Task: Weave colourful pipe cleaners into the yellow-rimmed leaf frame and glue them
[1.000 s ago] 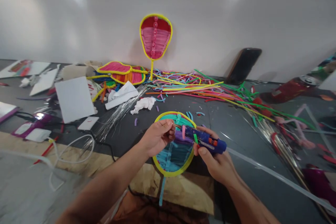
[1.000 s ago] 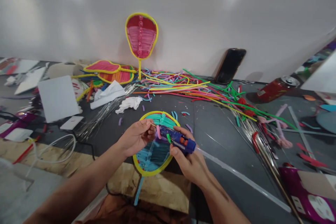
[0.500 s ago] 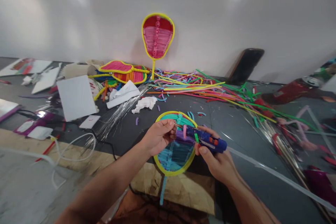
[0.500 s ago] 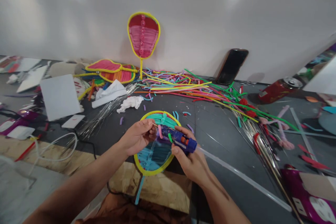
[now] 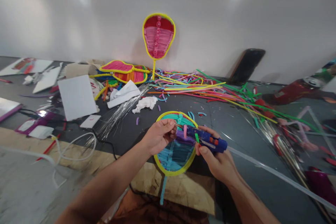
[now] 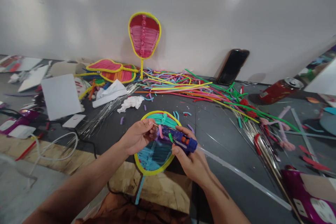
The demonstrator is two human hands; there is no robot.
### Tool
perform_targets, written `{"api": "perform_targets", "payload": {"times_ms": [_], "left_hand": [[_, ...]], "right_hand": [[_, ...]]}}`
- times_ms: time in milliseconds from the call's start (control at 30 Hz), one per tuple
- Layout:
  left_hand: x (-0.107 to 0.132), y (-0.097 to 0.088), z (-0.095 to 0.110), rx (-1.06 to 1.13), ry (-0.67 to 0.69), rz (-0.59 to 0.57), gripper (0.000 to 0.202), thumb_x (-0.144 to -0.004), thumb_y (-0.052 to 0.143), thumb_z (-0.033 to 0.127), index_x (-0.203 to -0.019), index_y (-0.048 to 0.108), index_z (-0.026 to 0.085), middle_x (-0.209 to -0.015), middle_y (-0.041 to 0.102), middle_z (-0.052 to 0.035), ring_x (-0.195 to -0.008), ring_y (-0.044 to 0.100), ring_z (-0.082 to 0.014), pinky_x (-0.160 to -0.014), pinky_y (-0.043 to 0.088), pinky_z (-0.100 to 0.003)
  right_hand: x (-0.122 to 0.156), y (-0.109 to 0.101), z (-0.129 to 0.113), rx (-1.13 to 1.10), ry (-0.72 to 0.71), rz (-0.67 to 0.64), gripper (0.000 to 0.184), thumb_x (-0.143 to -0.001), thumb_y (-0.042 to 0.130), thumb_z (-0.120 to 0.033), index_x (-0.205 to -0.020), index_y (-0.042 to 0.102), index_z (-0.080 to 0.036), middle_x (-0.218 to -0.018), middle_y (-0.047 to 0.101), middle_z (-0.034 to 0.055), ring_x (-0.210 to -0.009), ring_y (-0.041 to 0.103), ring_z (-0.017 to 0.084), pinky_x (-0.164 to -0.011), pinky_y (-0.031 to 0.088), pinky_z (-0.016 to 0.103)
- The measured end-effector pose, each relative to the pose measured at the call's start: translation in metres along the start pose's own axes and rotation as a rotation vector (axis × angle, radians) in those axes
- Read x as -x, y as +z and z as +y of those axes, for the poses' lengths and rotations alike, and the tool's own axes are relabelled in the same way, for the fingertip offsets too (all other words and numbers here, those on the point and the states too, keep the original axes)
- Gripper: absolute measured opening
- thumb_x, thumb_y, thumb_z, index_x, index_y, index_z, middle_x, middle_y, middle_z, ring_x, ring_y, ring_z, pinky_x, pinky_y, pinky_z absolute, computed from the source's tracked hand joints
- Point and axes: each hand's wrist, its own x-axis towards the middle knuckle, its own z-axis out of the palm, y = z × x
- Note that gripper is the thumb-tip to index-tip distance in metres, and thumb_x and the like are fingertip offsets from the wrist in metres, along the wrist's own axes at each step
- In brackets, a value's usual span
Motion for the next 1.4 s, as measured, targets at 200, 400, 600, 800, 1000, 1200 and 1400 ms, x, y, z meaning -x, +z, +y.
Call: {"api": "perform_targets", "payload": {"times_ms": [200, 400, 600, 800, 1000, 1200, 1400], "left_hand": [[0.0008, 0.0003, 0.0004, -0.017, -0.003, 0.008, 0.031, -0.064, 0.084, 0.025, -0.064, 0.056, 0.01, -0.061, 0.05, 0.0007, -0.056, 0.043, -0.006, -0.051, 0.036, -0.015], [0.0004, -0.0007, 0.0003, -0.016, 0.003, 0.002, 0.031, -0.064, 0.084, 0.026, -0.064, 0.057, 0.01, -0.061, 0.05, 0.0007, -0.056, 0.043, -0.0058, -0.052, 0.036, -0.015], [-0.0009, -0.002, -0.0004, -0.009, 0.012, -0.009, 0.03, -0.064, 0.083, 0.025, -0.063, 0.057, 0.011, -0.06, 0.05, 0.0012, -0.056, 0.043, -0.006, -0.051, 0.036, -0.016], [-0.0005, -0.0009, -0.0005, -0.008, 0.013, 0.001, 0.03, -0.063, 0.084, 0.025, -0.062, 0.057, 0.011, -0.06, 0.05, 0.0009, -0.055, 0.043, -0.0055, -0.051, 0.036, -0.015], [-0.0002, 0.0001, 0.0, -0.011, 0.017, 0.011, 0.031, -0.062, 0.085, 0.026, -0.062, 0.057, 0.011, -0.058, 0.05, 0.001, -0.055, 0.043, -0.0059, -0.05, 0.036, -0.016], [-0.0006, -0.0004, -0.0001, -0.013, 0.024, 0.021, 0.031, -0.061, 0.085, 0.025, -0.063, 0.058, 0.011, -0.058, 0.05, 0.0014, -0.055, 0.043, -0.0055, -0.05, 0.036, -0.015], [0.0, -0.0002, 0.0, -0.022, 0.027, 0.022, 0.032, -0.061, 0.085, 0.027, -0.063, 0.057, 0.011, -0.058, 0.051, 0.0018, -0.054, 0.043, -0.0052, -0.05, 0.036, -0.015]], "right_hand": [[-0.0002, -0.0006, 0.0014, 0.019, -0.004, -0.003, 0.044, -0.088, 0.054, -0.039, -0.127, 0.041, -0.022, -0.071, 0.062, 0.0, -0.065, 0.062, 0.017, -0.064, 0.051, 0.03], [-0.0004, -0.0013, 0.0011, 0.028, 0.001, -0.006, 0.042, -0.088, 0.054, -0.037, -0.126, 0.042, -0.022, -0.073, 0.062, 0.0003, -0.066, 0.063, 0.017, -0.064, 0.051, 0.031], [0.0003, -0.0008, -0.0004, 0.013, 0.028, 0.001, 0.045, -0.087, 0.055, -0.037, -0.127, 0.041, -0.021, -0.075, 0.063, 0.0011, -0.065, 0.063, 0.017, -0.064, 0.052, 0.031], [0.0013, -0.0008, 0.0017, 0.001, 0.016, -0.002, 0.045, -0.087, 0.055, -0.035, -0.127, 0.041, -0.022, -0.076, 0.065, 0.0005, -0.064, 0.062, 0.015, -0.063, 0.052, 0.029], [0.0, -0.0007, 0.0, 0.031, 0.005, 0.007, 0.043, -0.087, 0.055, -0.034, -0.126, 0.042, -0.022, -0.069, 0.062, -0.0013, -0.063, 0.062, 0.016, -0.064, 0.051, 0.03], [-0.0003, -0.0007, -0.0007, 0.015, 0.013, 0.008, 0.044, -0.087, 0.055, -0.034, -0.126, 0.042, -0.021, -0.073, 0.063, -0.0007, -0.061, 0.06, 0.015, -0.063, 0.051, 0.028], [0.0002, -0.0021, 0.002, 0.052, -0.014, 0.002, 0.041, -0.087, 0.054, -0.032, -0.125, 0.042, -0.021, -0.076, 0.063, -0.0001, -0.064, 0.062, 0.015, -0.067, 0.052, 0.029]]}}
